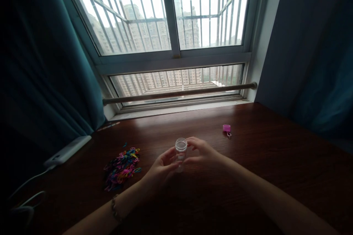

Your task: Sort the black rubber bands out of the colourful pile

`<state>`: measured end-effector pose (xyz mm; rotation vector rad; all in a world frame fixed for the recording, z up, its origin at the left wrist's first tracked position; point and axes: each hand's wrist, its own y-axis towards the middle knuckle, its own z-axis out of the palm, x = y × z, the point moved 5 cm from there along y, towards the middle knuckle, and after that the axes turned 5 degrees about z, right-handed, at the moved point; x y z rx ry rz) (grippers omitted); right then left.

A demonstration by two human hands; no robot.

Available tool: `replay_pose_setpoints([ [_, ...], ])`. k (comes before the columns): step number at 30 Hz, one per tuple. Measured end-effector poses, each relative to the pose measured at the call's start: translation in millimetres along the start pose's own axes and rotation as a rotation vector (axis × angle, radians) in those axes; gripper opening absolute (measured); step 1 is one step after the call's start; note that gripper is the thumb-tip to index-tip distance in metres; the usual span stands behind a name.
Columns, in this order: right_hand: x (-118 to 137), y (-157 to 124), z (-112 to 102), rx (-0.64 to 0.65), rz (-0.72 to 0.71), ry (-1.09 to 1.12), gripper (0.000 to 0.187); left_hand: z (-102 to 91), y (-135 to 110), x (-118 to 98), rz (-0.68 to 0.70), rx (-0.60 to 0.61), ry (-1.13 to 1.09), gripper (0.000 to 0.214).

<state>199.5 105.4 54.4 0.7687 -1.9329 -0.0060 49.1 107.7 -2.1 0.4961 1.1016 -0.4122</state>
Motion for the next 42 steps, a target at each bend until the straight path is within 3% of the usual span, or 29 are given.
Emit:
replay_pose_setpoints([
  [3, 4, -2, 23, -0.014, -0.028, 0.02, 0.04, -0.8, 0, 5, 0.011, 0.0, 0.016, 0.063],
  [6, -21, 0, 16, -0.081, 0.069, 0.081, 0.037, -6.2, 0, 9, 0.064, -0.033, 0.082, 0.067],
  [12, -98, 1, -57, -0.444, 0.297, 0.154, 0.043, -14.4, -1, 12, 0.01, -0.064, 0.335, 0.061],
  [15, -114, -5, -94, -0.597, 0.328, 0.04, 0.042, -13.4, -1, 13, -0.018, -0.022, 0.387, 0.053],
  [17, -113, -8, -104, -0.645, 0.343, 0.017, 0.045, -13.7, -1, 14, -0.022, -0.01, 0.404, 0.049],
  [19, -102, -6, -94, -0.599, 0.342, 0.08, 0.047, -15.4, 0, 16, -0.007, -0.025, 0.41, 0.05],
  [23, -56, 0, -22, -0.32, 0.253, 0.283, 0.043, -15.0, -1, 19, 0.024, -0.065, 0.357, 0.058],
  [25, -35, 1, 13, -0.191, 0.211, 0.355, 0.043, -10.9, -2, 17, 0.025, -0.053, 0.341, 0.05],
  [27, -26, 2, 27, -0.107, 0.174, 0.351, 0.045, -7.7, -2, 11, 0.026, -0.056, 0.378, 0.039],
  [29, -35, 3, 12, -0.165, 0.151, 0.229, 0.044, -8.2, -2, 4, 0.039, -0.102, 0.446, 0.034],
  [31, -60, -1, -29, -0.43, 0.184, -0.057, 0.039, -12.2, -1, -3, 0.064, -0.177, 0.506, 0.035],
  [33, -91, -15, -76, -0.742, 0.304, -0.422, 0.038, -18.0, 1, -8, 0.092, -0.246, 0.552, 0.036],
  [34, -106, -22, -95, -0.822, 0.367, -0.587, 0.043, -21.2, 1, -9, 0.107, -0.277, 0.568, 0.037],
  [36, -136, -36, -122, -0.842, 0.472, -0.784, 0.045, -26.8, 3, -11, 0.131, -0.326, 0.588, 0.039],
  [38, -161, -43, -133, -0.73, 0.527, -0.784, 0.032, -30.9, 4, -12, 0.144, -0.359, 0.597, 0.042],
  [40, -169, -46, -137, -0.693, 0.536, -0.765, 0.026, -33.3, 5, -13, 0.141, -0.386, 0.606, 0.046],
  [42, -161, -41, -133, -0.72, 0.484, -0.678, 0.032, -34.7, 5, -14, 0.132, -0.411, 0.61, 0.049],
])
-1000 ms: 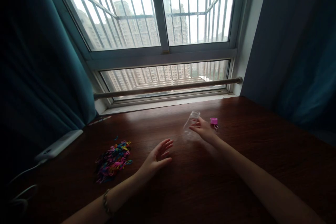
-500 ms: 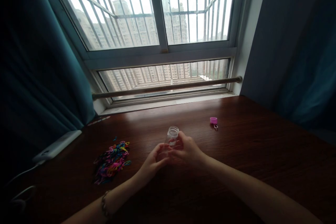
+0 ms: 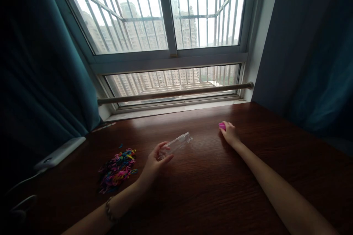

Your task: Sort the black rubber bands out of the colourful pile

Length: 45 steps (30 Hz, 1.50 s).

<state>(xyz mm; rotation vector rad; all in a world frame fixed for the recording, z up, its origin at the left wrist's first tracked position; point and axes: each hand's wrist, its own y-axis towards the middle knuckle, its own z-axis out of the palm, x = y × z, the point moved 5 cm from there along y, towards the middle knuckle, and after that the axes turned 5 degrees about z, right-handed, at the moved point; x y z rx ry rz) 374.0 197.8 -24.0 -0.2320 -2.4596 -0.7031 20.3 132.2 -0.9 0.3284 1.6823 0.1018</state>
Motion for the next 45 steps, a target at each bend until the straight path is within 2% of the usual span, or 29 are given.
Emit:
replay_pose_setpoints([
  [2, 25, -4, -2, 0.049, -0.039, 0.202, 0.044, -1.6, 1, -1, -0.009, -0.019, -0.001, 0.051],
  [3, 42, -8, -3, 0.114, -0.069, 0.314, 0.046, -2.4, 1, -1, -0.008, -0.028, -0.005, 0.051],
  [5, 78, -19, -3, 0.291, -0.161, 0.419, 0.041, -3.3, 2, -1, -0.004, -0.036, -0.011, 0.052],
  [9, 134, -46, -18, 0.432, -0.413, 0.504, 0.037, -1.9, 1, -1, -0.008, -0.004, -0.017, 0.053],
  [12, 150, -58, -26, 0.494, -0.528, 0.532, 0.04, -0.6, 0, 0, -0.01, 0.018, -0.011, 0.054],
  [21, 168, -63, -49, 0.474, -0.684, 0.513, 0.029, 3.9, 1, 6, -0.056, 0.097, -0.081, 0.055],
  [23, 168, -64, -51, 0.489, -0.66, 0.496, 0.033, 4.1, 0, 4, -0.035, 0.116, -0.065, 0.055],
  [25, 165, -66, -45, 0.54, -0.579, 0.469, 0.034, 2.7, -3, -3, 0.045, 0.118, 0.008, 0.053],
  [28, 154, -72, -25, 0.684, -0.328, 0.483, 0.039, -0.1, -8, -17, 0.215, 0.09, 0.157, 0.049],
  [30, 146, -76, -12, 0.776, -0.125, 0.544, 0.051, -0.4, -10, -22, 0.264, 0.077, 0.199, 0.047],
  [32, 141, -79, -2, 0.883, 0.04, 0.653, 0.065, 0.3, -8, -19, 0.215, 0.082, 0.147, 0.049],
  [34, 139, -78, 1, 0.978, 0.148, 0.799, 0.075, 0.9, -4, -10, 0.105, 0.078, 0.027, 0.054],
  [37, 141, -73, -1, 0.986, 0.191, 0.953, 0.071, 0.5, 1, 5, -0.033, 0.019, -0.177, 0.057],
  [40, 151, -81, 3, 0.904, 0.098, 0.949, 0.063, 4.1, 1, 12, -0.097, 0.012, -0.285, 0.057],
  [42, 162, -96, 12, 0.851, 0.052, 0.949, 0.054, 10.1, -4, 12, -0.101, 0.061, -0.293, 0.056],
  [45, 176, -120, 29, 0.809, 0.102, 1.032, 0.045, 19.5, -14, 9, -0.053, 0.13, -0.259, 0.054],
])
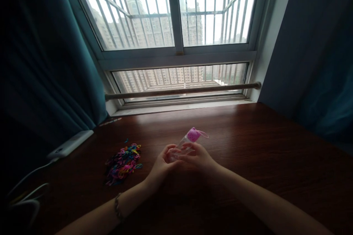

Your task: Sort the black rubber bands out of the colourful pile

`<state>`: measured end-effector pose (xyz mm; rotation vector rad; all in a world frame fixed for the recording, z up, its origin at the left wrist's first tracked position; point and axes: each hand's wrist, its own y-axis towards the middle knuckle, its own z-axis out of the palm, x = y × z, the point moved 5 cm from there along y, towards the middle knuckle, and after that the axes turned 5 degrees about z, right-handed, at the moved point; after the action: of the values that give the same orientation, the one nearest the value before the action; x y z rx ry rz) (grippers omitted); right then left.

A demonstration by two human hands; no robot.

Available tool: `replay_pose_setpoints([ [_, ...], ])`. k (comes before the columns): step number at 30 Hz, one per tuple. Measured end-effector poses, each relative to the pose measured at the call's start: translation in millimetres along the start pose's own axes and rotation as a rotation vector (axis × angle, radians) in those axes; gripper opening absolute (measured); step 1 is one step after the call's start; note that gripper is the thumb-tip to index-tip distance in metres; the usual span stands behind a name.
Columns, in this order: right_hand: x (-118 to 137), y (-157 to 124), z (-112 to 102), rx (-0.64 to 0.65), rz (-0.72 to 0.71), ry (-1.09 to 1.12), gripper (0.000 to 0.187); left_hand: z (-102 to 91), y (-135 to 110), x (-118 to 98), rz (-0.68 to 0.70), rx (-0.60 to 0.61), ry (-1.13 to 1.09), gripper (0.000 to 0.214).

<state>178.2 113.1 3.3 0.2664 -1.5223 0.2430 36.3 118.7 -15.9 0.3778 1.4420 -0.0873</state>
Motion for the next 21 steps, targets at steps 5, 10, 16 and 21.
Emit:
replay_pose_setpoints([
  [5, -4, 6, -5, -0.085, -0.071, -0.149, 0.042, 7.0, -7, 4, 0.079, 0.018, 0.056, 0.065],
  [10, 2, 35, -84, -0.274, -0.174, -0.499, 0.039, 4.9, -8, 8, 0.104, 0.01, 0.193, 0.07],
  [16, 7, 66, -182, -0.309, -0.073, -0.599, 0.035, 8.9, -12, 7, 0.12, 0.092, 0.184, 0.056],
  [21, 10, 74, -214, -0.262, -0.025, -0.593, 0.033, 11.0, -13, 4, 0.124, 0.123, 0.197, 0.051],
])
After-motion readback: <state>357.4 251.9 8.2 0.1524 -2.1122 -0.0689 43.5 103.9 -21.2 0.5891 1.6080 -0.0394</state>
